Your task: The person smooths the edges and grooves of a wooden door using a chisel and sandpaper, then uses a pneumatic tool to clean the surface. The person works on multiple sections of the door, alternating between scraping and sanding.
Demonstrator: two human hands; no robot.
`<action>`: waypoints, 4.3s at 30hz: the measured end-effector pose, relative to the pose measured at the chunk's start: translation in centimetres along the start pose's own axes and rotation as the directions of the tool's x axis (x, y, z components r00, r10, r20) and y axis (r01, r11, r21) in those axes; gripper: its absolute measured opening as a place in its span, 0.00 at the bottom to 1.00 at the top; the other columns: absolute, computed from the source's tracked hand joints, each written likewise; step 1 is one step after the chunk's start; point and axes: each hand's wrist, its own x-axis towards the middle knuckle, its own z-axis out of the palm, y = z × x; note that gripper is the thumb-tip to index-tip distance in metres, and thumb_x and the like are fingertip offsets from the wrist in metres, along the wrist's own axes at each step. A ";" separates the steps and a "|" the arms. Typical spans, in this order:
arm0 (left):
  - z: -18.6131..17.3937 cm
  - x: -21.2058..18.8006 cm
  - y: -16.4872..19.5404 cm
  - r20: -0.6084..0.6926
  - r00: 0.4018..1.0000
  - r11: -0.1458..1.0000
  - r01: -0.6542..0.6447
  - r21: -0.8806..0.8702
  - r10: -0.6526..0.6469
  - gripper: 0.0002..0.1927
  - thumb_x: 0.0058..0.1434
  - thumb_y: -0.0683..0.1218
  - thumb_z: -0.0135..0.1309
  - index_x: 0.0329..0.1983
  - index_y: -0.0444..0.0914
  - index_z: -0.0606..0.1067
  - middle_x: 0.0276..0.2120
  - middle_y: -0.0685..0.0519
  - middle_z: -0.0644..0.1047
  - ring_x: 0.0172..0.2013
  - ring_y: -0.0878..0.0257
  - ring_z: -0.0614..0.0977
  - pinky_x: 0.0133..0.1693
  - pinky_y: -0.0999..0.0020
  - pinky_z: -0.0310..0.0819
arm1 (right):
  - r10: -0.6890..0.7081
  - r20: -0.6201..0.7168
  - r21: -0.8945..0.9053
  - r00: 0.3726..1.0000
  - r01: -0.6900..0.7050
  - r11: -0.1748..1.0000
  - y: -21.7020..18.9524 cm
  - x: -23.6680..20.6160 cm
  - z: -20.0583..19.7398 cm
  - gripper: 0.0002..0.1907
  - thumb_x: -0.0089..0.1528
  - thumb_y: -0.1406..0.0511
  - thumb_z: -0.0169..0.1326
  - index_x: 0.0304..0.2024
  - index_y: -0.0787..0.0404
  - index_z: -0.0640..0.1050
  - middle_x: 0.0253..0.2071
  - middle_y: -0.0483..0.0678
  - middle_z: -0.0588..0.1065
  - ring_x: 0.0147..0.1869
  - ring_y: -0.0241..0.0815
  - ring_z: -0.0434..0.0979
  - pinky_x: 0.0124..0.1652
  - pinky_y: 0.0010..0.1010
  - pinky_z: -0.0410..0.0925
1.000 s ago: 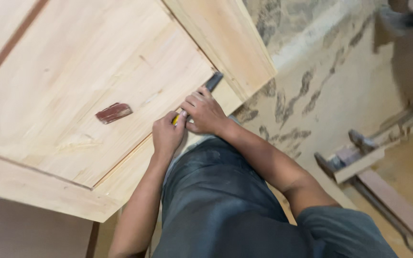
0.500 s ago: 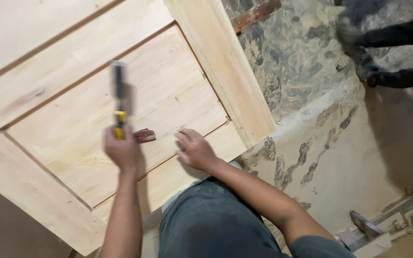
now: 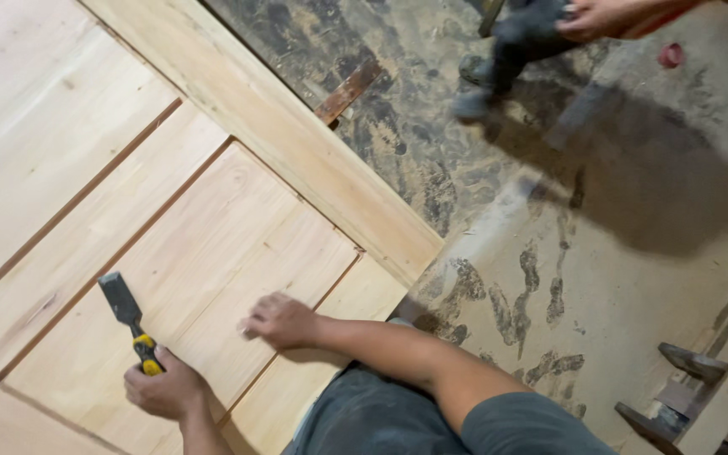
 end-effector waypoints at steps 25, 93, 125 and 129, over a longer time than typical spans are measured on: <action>2.8 -16.4 15.3 0.720 0.409 0.627 0.358 -0.692 0.560 0.13 0.67 0.50 0.55 0.38 0.34 0.79 0.27 0.51 0.79 0.28 0.67 0.77 0.33 0.69 0.73 | 0.578 0.425 0.595 0.697 -0.696 0.402 3.4 -13.6 -11.2 0.09 0.66 0.62 0.55 0.40 0.62 0.74 0.27 0.46 0.74 0.27 0.33 0.73 0.27 0.28 0.66; 15.4 -13.0 19.1 0.247 0.294 0.382 -0.647 -0.660 0.923 0.09 0.63 0.41 0.59 0.45 0.35 0.75 0.38 0.47 0.73 0.43 0.49 0.72 0.46 0.53 0.63 | 0.699 -0.353 -0.123 0.622 -0.772 0.624 23.3 -14.3 -6.0 0.27 0.67 0.55 0.57 0.63 0.57 0.64 0.51 0.54 0.73 0.54 0.54 0.77 0.52 0.45 0.71; 14.4 -13.0 21.2 0.293 0.341 0.447 -0.592 -0.671 0.893 0.06 0.61 0.42 0.59 0.39 0.37 0.75 0.32 0.48 0.74 0.39 0.49 0.74 0.46 0.53 0.62 | 0.782 -0.317 -0.049 0.537 -0.833 0.552 22.7 -13.4 -8.3 0.29 0.60 0.52 0.57 0.60 0.55 0.68 0.58 0.55 0.72 0.60 0.58 0.73 0.55 0.47 0.68; 14.1 -13.0 21.6 0.259 0.321 0.407 -0.605 -0.685 0.911 0.03 0.59 0.41 0.56 0.35 0.37 0.74 0.31 0.47 0.74 0.38 0.49 0.75 0.45 0.52 0.62 | 0.751 -0.365 -0.034 0.550 -0.814 0.579 22.4 -13.5 -8.7 0.29 0.62 0.53 0.55 0.62 0.57 0.68 0.55 0.55 0.73 0.59 0.58 0.74 0.58 0.47 0.68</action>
